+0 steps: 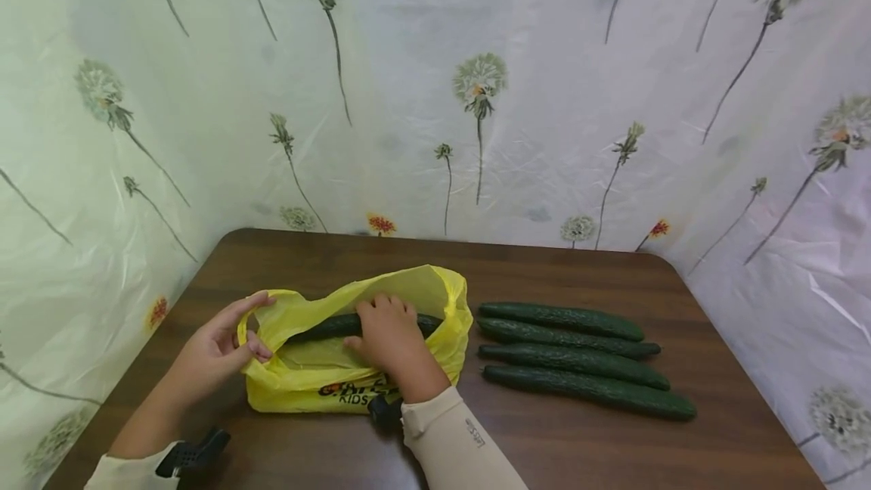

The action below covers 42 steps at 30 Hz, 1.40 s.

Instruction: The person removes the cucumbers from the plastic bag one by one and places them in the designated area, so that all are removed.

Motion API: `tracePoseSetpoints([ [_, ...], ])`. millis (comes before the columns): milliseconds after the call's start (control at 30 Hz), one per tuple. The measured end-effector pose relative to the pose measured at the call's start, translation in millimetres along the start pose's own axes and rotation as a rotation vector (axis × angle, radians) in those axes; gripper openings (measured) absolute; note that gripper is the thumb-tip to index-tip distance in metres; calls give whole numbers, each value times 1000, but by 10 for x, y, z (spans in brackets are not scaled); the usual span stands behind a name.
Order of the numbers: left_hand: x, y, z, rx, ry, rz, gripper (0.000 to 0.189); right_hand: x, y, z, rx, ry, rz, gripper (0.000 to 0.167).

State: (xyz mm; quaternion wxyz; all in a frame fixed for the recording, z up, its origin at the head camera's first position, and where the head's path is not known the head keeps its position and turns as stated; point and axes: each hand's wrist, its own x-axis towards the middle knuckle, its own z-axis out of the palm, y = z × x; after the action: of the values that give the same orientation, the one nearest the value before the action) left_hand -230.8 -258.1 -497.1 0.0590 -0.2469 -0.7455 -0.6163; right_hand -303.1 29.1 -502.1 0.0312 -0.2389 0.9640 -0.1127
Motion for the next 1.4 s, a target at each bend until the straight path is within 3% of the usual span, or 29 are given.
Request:
tracePoseSetpoints([
  [267,-11,-27,-10,-15,1,-8,68,26,25,68,-21,-25,37,70],
  [700,4,7,-16,-18,-2,-4,69,52,75,147,-68,-24,58,51],
  [900,6,20,-20,-19,4,4,68,49,86,166,-87,-15,43,51],
  [1400,6,7,-43,-32,17,16,69,-29,90,29,-65,-27,13,54],
])
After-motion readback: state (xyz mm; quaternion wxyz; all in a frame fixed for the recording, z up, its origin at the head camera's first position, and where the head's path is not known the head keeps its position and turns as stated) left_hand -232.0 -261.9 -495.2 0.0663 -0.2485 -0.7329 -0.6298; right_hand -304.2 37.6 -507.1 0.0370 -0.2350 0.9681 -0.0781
